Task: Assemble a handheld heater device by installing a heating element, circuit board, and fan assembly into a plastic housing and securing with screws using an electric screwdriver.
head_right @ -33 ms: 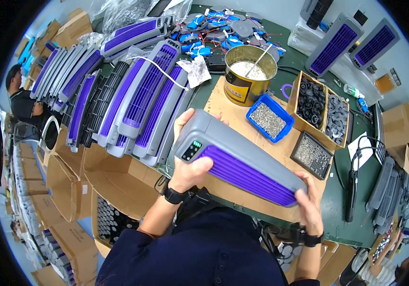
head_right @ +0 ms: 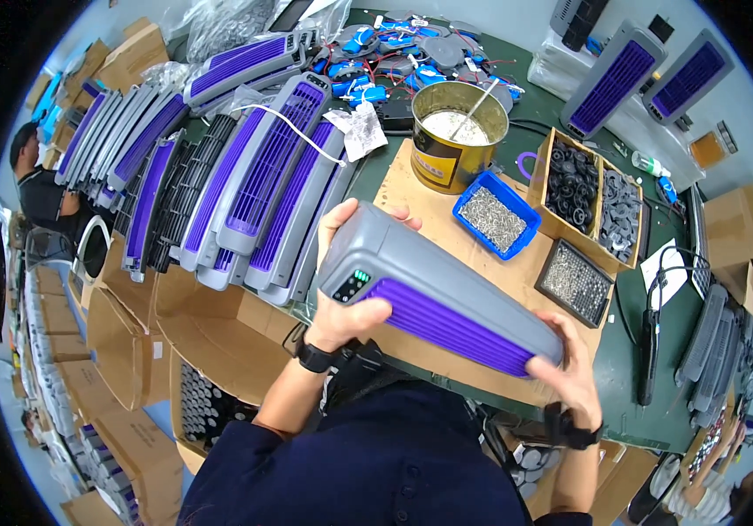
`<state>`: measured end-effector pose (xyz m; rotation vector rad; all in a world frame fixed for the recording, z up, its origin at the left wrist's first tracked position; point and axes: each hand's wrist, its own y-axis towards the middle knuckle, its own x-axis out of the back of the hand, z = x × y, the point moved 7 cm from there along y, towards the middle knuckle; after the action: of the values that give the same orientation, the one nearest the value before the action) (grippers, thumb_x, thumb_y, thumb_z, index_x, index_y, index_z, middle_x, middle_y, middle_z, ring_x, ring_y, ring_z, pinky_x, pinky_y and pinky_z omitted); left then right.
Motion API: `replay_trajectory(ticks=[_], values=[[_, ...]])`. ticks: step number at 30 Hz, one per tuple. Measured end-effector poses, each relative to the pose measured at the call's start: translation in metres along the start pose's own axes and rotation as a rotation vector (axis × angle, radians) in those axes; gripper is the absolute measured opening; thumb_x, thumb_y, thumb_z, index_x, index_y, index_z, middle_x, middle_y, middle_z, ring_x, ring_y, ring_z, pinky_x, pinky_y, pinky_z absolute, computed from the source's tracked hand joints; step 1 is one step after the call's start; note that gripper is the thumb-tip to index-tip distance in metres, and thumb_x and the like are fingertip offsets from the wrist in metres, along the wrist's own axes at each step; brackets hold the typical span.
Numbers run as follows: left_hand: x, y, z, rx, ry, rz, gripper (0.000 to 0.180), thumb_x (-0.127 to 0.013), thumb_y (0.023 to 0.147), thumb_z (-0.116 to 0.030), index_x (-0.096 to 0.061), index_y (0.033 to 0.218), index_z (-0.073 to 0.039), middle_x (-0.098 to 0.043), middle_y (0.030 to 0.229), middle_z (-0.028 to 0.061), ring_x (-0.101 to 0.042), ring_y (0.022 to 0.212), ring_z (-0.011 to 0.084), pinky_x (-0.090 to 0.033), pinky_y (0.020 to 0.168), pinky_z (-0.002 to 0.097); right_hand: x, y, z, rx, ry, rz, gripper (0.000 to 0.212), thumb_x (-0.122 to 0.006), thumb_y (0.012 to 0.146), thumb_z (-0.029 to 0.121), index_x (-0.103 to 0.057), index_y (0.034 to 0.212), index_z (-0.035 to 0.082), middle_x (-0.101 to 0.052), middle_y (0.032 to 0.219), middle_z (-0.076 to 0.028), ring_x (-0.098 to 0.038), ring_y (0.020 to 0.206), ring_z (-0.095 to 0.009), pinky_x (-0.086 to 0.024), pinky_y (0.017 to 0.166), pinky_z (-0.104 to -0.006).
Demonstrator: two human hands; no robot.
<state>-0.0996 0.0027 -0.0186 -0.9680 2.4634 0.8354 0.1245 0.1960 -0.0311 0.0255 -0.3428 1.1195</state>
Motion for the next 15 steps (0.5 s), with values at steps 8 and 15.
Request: replay_trajectory(ticks=[8, 15], values=[[-0.012, 0.009, -0.053, 0.191, 0.445, 0.268, 0.092, -0.093, 0.057, -0.021, -0.045, 0.134, -0.006, -0.053, 0.127, 0.0139, -0.052, 0.118, 0.0212, -0.04, 0.102, 0.0335, -0.026, 0.025, 0.03, 0.134, -0.476, 0.511, 0.103, -0.088, 0.051, 0.023, -0.039, 0.139, 0.001, -0.053, 0.131, -0.019, -0.051, 0.123, -0.034, -0.038, 0.106, -0.0377], [-0.007, 0.004, -0.035, 0.145, 0.468, 0.22, 0.066, -0.086, 0.063, -0.019, -0.055, 0.119, -0.005, -0.058, 0.106, 0.0086, -0.058, 0.1, 0.0162, -0.046, 0.089, 0.0302, -0.019, 0.011, 0.03, 0.108, -0.56, 0.363, 0.096, -0.082, 0.051, 0.016, -0.041, 0.137, 0.003, -0.054, 0.127, -0.019, -0.053, 0.117, -0.037, -0.041, 0.103, -0.0398]])
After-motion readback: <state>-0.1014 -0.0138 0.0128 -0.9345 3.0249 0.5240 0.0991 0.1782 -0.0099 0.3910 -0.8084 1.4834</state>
